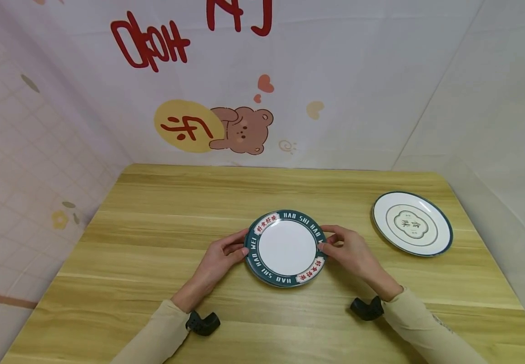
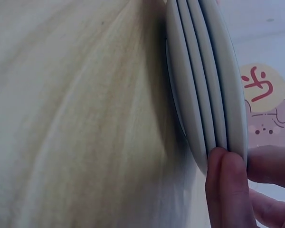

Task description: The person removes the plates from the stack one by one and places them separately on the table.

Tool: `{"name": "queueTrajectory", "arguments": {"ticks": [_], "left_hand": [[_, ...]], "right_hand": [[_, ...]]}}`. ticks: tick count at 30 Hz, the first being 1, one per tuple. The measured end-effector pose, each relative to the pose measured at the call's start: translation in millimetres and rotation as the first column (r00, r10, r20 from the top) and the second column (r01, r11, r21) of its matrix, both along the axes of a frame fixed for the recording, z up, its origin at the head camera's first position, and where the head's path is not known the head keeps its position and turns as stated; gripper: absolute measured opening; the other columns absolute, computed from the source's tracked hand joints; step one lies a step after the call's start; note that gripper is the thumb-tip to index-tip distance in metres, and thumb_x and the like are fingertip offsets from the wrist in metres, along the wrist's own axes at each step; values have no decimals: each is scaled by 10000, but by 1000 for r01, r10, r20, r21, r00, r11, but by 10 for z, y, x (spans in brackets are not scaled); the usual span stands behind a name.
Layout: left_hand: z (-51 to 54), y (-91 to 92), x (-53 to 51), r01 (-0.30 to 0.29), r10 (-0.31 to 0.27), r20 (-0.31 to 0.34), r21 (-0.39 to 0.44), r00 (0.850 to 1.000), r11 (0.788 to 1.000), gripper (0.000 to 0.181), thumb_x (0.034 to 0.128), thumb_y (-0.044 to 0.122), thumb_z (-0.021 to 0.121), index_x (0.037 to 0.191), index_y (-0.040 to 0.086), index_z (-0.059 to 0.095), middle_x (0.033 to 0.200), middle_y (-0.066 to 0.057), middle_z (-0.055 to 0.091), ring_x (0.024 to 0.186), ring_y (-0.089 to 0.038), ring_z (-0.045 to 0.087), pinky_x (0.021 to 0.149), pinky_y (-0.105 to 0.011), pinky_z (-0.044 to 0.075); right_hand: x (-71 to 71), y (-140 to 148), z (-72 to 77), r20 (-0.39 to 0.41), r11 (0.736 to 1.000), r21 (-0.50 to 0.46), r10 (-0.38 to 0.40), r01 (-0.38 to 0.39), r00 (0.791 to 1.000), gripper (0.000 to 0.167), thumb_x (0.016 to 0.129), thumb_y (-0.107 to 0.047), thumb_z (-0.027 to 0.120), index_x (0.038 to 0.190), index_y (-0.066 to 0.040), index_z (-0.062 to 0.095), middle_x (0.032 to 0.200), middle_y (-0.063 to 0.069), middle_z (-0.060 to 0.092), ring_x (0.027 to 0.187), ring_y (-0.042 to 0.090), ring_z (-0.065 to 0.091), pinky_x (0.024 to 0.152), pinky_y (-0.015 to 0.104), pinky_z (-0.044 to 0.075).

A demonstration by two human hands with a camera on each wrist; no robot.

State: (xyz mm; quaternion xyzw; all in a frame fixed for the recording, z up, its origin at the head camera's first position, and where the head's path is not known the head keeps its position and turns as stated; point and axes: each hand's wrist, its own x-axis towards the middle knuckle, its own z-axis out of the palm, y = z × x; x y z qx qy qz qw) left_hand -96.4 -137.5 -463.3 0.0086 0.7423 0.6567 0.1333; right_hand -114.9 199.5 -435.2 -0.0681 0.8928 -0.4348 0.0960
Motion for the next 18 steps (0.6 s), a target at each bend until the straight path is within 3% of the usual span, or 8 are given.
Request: {"name": "queueTrajectory", "arguments": {"ticks": [11,18], "left_hand": [[2,12,-12,-7,7,2,6,1000,1000,538,973,11,694,1489,96,566,1425,-138,601,1241,-283,619,913,-241,572],[6,15,-10,-18,18,-1,-4,1000,1000,534,967,9,699,1481,82,571,1413,-140,609,1228,-288,625,912,-244,573]], "right_hand": [[22,34,-20,58,993,-113,-18,24,998,497,962,-95,737,1422,17,584,953,116,682,766,189,666,658,282,610],[11,82,-8,224,968,-219,-69,119,972,441,973,-138,722,1329,91,600,1093,170,691,892,182,669,765,285,622]]}}
